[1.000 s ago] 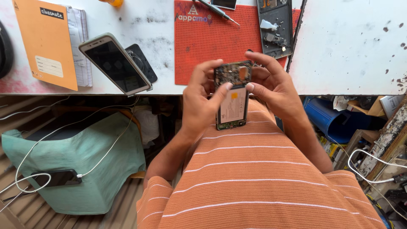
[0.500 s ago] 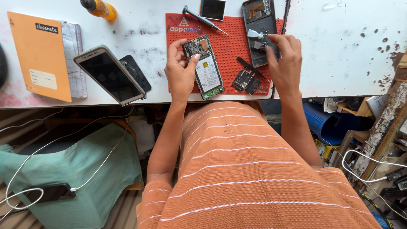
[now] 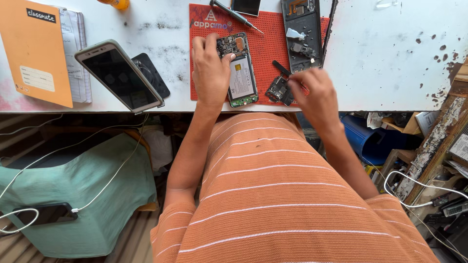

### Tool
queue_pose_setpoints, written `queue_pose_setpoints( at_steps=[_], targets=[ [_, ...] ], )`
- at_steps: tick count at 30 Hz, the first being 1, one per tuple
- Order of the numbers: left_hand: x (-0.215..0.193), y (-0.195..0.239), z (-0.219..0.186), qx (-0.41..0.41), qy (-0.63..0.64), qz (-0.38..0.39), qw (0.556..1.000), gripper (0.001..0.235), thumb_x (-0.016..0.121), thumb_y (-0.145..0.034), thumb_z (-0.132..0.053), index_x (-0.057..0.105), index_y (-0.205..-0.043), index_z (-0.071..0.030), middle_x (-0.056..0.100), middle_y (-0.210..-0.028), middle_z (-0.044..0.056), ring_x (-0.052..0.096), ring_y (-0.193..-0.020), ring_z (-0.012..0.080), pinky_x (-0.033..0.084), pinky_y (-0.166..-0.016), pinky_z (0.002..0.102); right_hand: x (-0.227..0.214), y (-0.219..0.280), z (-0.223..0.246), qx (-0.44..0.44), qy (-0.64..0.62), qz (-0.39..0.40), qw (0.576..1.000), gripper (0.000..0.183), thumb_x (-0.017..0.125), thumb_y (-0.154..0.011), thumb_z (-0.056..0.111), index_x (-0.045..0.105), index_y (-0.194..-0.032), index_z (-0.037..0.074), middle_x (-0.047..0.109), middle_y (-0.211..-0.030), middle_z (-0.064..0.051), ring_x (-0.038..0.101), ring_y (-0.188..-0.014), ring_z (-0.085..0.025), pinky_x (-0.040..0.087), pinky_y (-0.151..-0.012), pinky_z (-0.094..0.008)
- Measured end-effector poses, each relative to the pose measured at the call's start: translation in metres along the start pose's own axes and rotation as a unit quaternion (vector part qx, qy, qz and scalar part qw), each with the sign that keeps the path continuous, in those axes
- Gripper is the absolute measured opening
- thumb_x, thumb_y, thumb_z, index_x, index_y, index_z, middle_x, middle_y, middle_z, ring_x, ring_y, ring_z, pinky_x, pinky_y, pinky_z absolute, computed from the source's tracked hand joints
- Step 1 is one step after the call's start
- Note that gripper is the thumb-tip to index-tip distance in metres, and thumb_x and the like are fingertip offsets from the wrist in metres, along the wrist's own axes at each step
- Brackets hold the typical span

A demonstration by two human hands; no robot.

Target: The person disassembles a smartphone, removes the motherboard, and uses a screwdriver to adjust components. They then reassemble the phone and briefly operate another smartphone on the table.

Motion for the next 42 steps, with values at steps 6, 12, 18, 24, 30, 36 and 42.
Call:
queue_pose_setpoints(
  at_steps=[6,12,18,24,30,36,42],
  targets=[
    [-0.003,0.007,0.002,0.002,0.021,-0.01,1.0,0.054,0.082,-0.087,-0.016,0.057,-0.133,-0.002,0.056,-0.12,0.012,0.066,-0.108,0.0285,0.062,-0.079,0.04,0.027,0.018,0.024,-0.014,0.083,0.037,0.996,0.059,0.087,-0.085,0.02,0.063,-0.134,-0.002,0.059,-0.122,-0.017,0.055,-0.113,-0.035,0.047,-0.099,-0.046],
    [-0.028,0.042,-0.028,0.164,0.088,-0.088,0.979,0.039,0.075,-0.101,-0.015,0.06,-0.135,-0.007,0.06,-0.127,0.008,0.064,-0.119,0.0234,0.06,-0.098,0.039,0.037,0.019,0.019,0.02,0.074,0.051,0.996,0.068,0.087,-0.084,0.016,0.052,-0.141,0.002,0.055,-0.128,-0.017,0.052,-0.12,-0.035,0.043,-0.1,-0.049],
    [0.015,0.07,-0.025,0.013,0.289,0.169,0.942,0.025,0.073,-0.097,-0.015,0.072,-0.12,-0.006,0.071,-0.105,0.006,0.072,-0.09,0.017,0.058,-0.074,0.033,0.035,0.018,0.02,0.011,0.009,0.023,1.0,0.071,0.088,-0.082,0.012,0.047,-0.139,0.0,0.045,-0.13,-0.025,0.05,-0.122,-0.043,0.045,-0.104,-0.05],
    [0.035,0.078,-0.03,-0.096,0.498,0.226,0.832,0.055,0.078,-0.088,-0.008,0.051,-0.136,-0.012,0.061,-0.121,-0.003,0.063,-0.111,0.0051,0.061,-0.087,0.022,0.025,0.014,0.032,0.0,-0.084,-0.028,0.996,0.069,0.089,-0.085,0.008,0.044,-0.138,0.003,0.041,-0.134,-0.021,0.051,-0.123,-0.038,0.05,-0.104,-0.045],
    [0.027,0.074,-0.039,-0.028,0.516,0.22,0.827,0.049,0.074,-0.095,-0.006,0.057,-0.141,-0.009,0.068,-0.103,0.003,0.064,-0.09,0.0056,0.057,-0.078,0.022,0.025,0.011,0.085,-0.185,-0.138,-0.036,0.972,0.072,0.088,-0.087,0.001,0.041,-0.14,0.007,0.042,-0.139,-0.015,0.051,-0.132,-0.033,0.052,-0.107,-0.039],
    [0.016,0.068,-0.019,-0.052,0.434,0.145,0.888,0.015,0.062,-0.108,-0.019,0.069,-0.114,-0.007,0.071,-0.086,0.003,0.064,-0.076,0.0075,0.055,-0.065,0.028,0.025,0.0,0.095,-0.154,-0.151,-0.017,0.976,0.078,0.091,-0.079,0.005,0.044,-0.141,0.009,0.043,-0.142,-0.016,0.049,-0.134,-0.034,0.048,-0.111,-0.043],
    [0.001,0.054,-0.017,0.048,0.175,0.107,0.978,0.021,0.054,-0.111,-0.031,0.061,-0.122,-0.015,0.072,-0.073,0.013,0.071,-0.067,0.0279,0.048,-0.057,0.04,0.072,-0.013,0.058,0.094,-0.515,0.102,0.846,0.069,0.077,-0.092,-0.003,0.043,-0.151,0.01,0.051,-0.136,-0.006,0.056,-0.109,-0.011,0.053,-0.099,-0.027]
  ],
)
Point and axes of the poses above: each hand's wrist, its own y-axis away from the middle knuckle, its own x-axis out of the palm, z = x × y, the point moved 10 cm from there along -y, towards the middle knuckle
